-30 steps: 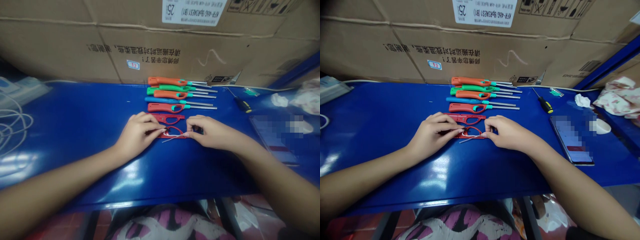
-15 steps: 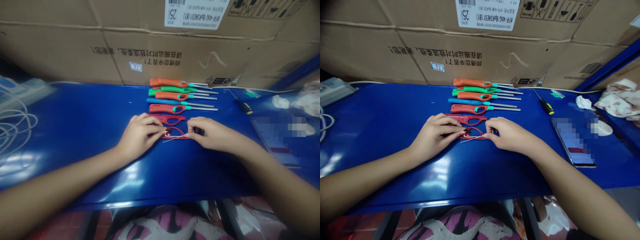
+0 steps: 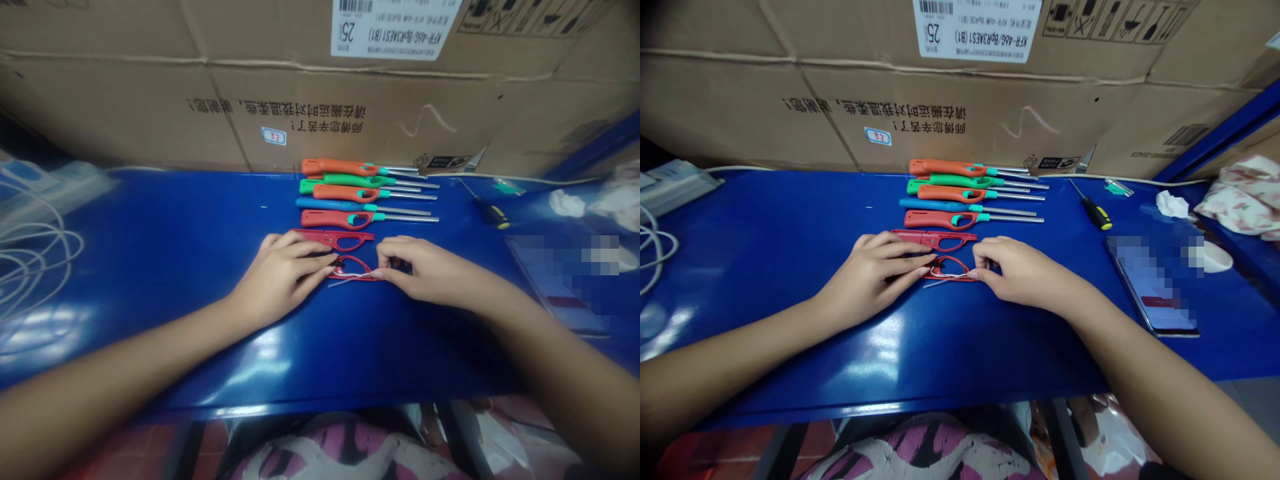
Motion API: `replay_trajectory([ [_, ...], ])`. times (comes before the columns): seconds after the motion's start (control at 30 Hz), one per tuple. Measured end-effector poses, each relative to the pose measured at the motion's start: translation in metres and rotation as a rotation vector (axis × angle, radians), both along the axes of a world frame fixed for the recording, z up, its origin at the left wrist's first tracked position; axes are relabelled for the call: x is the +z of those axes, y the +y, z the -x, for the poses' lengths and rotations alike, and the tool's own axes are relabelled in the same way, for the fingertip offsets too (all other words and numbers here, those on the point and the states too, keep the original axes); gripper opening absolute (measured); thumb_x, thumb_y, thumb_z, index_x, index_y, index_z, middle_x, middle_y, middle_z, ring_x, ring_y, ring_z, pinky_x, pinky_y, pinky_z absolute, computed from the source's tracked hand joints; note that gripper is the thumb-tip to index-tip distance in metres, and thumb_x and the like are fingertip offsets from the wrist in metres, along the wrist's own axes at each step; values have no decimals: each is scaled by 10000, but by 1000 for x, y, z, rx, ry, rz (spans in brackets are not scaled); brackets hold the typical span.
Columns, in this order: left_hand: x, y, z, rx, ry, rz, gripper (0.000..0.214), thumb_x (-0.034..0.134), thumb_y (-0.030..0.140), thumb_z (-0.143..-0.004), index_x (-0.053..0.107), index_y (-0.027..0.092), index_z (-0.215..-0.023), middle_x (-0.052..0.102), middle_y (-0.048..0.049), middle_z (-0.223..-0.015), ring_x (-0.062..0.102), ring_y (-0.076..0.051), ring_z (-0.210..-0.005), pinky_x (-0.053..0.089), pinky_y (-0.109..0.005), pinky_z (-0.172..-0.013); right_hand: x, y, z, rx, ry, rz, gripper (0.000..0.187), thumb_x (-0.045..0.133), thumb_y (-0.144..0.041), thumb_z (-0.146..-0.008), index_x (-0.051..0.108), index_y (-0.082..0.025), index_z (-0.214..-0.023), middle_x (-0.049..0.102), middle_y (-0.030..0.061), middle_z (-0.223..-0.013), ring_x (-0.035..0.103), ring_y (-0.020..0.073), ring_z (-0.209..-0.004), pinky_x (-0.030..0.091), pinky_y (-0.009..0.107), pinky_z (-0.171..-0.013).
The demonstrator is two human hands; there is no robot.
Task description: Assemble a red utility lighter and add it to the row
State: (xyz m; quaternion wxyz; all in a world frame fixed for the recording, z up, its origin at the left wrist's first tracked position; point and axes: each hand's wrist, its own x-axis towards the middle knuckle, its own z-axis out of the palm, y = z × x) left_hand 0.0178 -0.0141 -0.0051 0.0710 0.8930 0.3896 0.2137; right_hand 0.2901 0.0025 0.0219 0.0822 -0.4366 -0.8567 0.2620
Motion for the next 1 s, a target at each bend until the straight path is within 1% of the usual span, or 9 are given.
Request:
replay_trajectory([
  [0.07,3,-4,5,-23,76,37,367,499,349,-1029,596,297,-1378,633,-63,-1353,542,-260,-1185,385,-442,-932,0,0,0,-5,0,-2,228,569,-304,-950,502,-210,-754,560,-7,-790,496,161,-788,358,296,-710],
  [0.13,5,-7,8,-25,148,73,435,477,360,-1028,508,317,-1460,558,-92,-1412,502,-295,-1213,398,-479,-954,1,1,0,-8,-7,1,220,573,-295,-947,508,-208,-756,561,-6,-796,496,160,-787,358,297,-709],
  [0.3,5,-10,7,-20,195,99,476,453,362,-1022,465,314,-1495,508,-138,-1398,461,-342,-1227,412,-537,-974,1,1,-1,-23,-20,30,200,575,-276,-942,513,-210,-764,562,-6,-814,501,160,-797,357,301,-713],
  [0.47,4,-10,8,-51,185,79,465,439,326,-1026,481,265,-1485,512,-146,-1406,475,-335,-1259,397,-539,-1006,1,1,-2,-20,-15,34,206,572,-289,-950,510,-213,-769,563,-8,-818,505,161,-812,359,305,-728],
  [0.63,8,-7,14,-84,78,51,461,455,291,-1025,475,212,-1479,549,-123,-1412,528,-264,-1257,414,-429,-1010,3,2,-5,-23,-14,51,219,571,-306,-955,516,-211,-765,563,-7,-814,506,157,-803,362,302,-717],
  [0.7,9,-4,15,-88,67,20,421,473,278,-1015,538,224,-1428,597,-104,-1361,568,-251,-1197,420,-412,-979,2,2,-6,-16,-8,47,204,571,-293,-953,520,-210,-774,571,-6,-822,509,156,-805,366,303,-722],
  [0.77,9,-3,15,-99,103,6,379,487,287,-1006,602,254,-1366,633,-84,-1315,590,-254,-1147,424,-416,-941,1,3,-6,-5,2,37,196,571,-283,-951,519,-210,-777,574,-4,-823,509,156,-803,367,305,-724],
  [0.9,10,-3,13,-115,174,-5,365,485,305,-1003,631,277,-1337,655,-76,-1297,594,-271,-1122,419,-436,-916,0,3,-6,3,14,26,206,572,-292,-951,512,-213,-770,574,1,-810,504,160,-785,369,309,-715],
  [1.0,12,-4,12,-110,198,-17,357,487,307,-1002,645,287,-1320,662,-75,-1286,597,-273,-1099,419,-424,-878,0,3,-7,6,7,19,212,566,-301,-954,515,-214,-767,581,7,-806,509,163,-775,376,311,-711],
])
